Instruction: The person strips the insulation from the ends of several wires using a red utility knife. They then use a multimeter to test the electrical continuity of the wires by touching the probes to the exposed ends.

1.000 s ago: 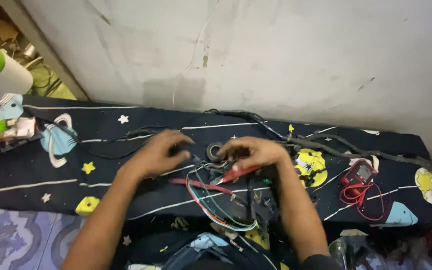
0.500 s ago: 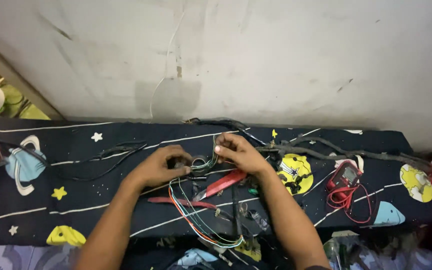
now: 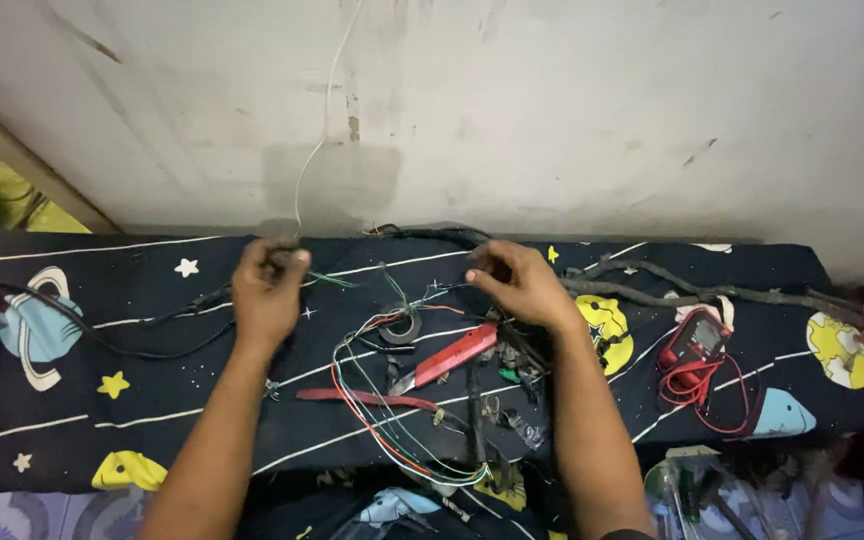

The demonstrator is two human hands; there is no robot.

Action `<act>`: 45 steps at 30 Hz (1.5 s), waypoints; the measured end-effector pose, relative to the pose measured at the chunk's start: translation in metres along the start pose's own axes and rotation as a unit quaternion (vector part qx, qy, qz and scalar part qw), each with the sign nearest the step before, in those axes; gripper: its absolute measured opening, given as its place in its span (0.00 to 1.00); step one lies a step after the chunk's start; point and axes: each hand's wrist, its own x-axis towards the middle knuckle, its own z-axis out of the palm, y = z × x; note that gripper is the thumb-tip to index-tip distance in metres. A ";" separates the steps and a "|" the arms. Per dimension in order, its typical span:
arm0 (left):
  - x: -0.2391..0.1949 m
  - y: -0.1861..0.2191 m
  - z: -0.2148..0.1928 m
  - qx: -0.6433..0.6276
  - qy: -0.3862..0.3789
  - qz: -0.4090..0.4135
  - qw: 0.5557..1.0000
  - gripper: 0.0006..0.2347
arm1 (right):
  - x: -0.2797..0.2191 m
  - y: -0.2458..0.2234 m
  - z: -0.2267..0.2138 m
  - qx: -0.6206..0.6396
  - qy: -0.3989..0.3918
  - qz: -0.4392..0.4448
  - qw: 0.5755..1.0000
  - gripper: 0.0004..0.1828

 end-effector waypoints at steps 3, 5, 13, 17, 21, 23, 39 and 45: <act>0.006 -0.007 -0.008 -0.005 0.094 0.007 0.996 0.10 | 0.000 -0.002 0.005 -0.010 0.012 0.003 1.000 0.07; 0.009 0.001 -0.008 -0.035 0.124 0.030 0.991 0.09 | -0.002 -0.004 0.005 -0.020 0.000 0.004 1.000 0.09; 0.021 -0.003 -0.039 -0.097 0.230 0.044 0.967 0.15 | -0.001 -0.022 -0.001 -0.044 -0.082 0.015 0.996 0.11; 0.024 -0.012 -0.038 -0.109 0.220 0.021 0.969 0.16 | -0.002 -0.035 -0.009 -0.053 -0.118 0.068 0.989 0.12; 0.018 0.000 -0.037 -0.059 0.176 0.030 0.982 0.19 | -0.008 -0.038 -0.025 0.000 -0.119 0.107 0.987 0.15; 0.017 -0.003 -0.032 -0.030 0.160 0.060 0.985 0.18 | -0.014 -0.018 -0.026 0.027 -0.139 0.092 0.986 0.20; -0.014 0.043 -0.012 0.352 0.026 0.155 0.923 0.16 | -0.016 0.006 -0.020 0.119 0.002 0.066 0.991 0.26; -0.012 0.028 -0.015 0.377 0.062 0.189 0.905 0.16 | -0.005 0.033 -0.016 0.184 0.095 0.086 0.975 0.27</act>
